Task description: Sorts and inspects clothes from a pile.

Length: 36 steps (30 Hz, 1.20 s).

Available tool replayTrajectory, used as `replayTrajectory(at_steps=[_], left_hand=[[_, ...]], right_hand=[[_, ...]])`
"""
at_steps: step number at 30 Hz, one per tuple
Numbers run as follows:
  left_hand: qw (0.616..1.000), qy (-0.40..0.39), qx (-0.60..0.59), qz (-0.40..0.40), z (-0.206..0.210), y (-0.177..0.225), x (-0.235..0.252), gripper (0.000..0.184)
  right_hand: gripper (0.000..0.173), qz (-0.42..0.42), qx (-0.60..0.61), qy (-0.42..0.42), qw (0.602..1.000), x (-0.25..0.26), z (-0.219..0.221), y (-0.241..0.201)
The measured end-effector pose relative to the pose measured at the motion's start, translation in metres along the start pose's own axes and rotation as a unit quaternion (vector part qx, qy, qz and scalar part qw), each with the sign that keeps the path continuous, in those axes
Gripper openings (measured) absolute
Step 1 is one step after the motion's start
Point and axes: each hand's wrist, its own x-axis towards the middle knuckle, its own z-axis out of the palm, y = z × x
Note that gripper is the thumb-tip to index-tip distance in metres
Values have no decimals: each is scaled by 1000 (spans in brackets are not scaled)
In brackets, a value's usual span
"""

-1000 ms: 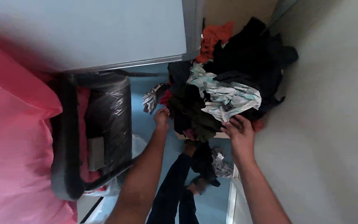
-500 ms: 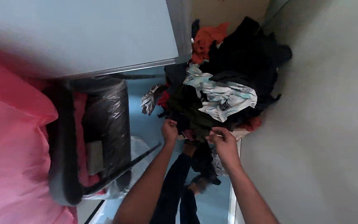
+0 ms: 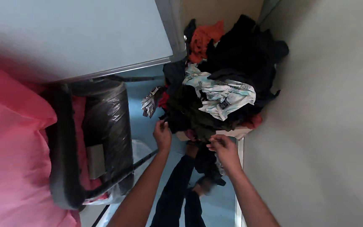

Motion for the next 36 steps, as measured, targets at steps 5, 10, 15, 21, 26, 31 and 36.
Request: replayTrajectory(at_steps=[5, 10, 15, 21, 26, 31, 36], left_hand=[[977, 29, -202, 57, -42, 35, -20, 18], [974, -8, -183, 135, -91, 76, -64, 20], [960, -132, -224, 99, -131, 102, -106, 22], [919, -233, -317, 29, -171, 108, -133, 21], [833, -226, -496, -96, -190, 125, -144, 27], [789, -190, -566, -143, -194, 84, -127, 31], [815, -123, -545, -157, -189, 70, -104, 39]], right_hand=[[17, -11, 6, 6, 1000, -6, 0, 2], [18, -60, -25, -15, 998, -14, 10, -11], [44, -222, -82, -98, 967, -26, 26, -24], [68, -247, -192, -313, 897, -27, 48, -28], [56, -106, -140, -492, 853, -29, 59, -15], [41, -4, 77, -494, 866, -44, 59, 17], [10, -5, 273, -249, 929, -44, 29, 41]])
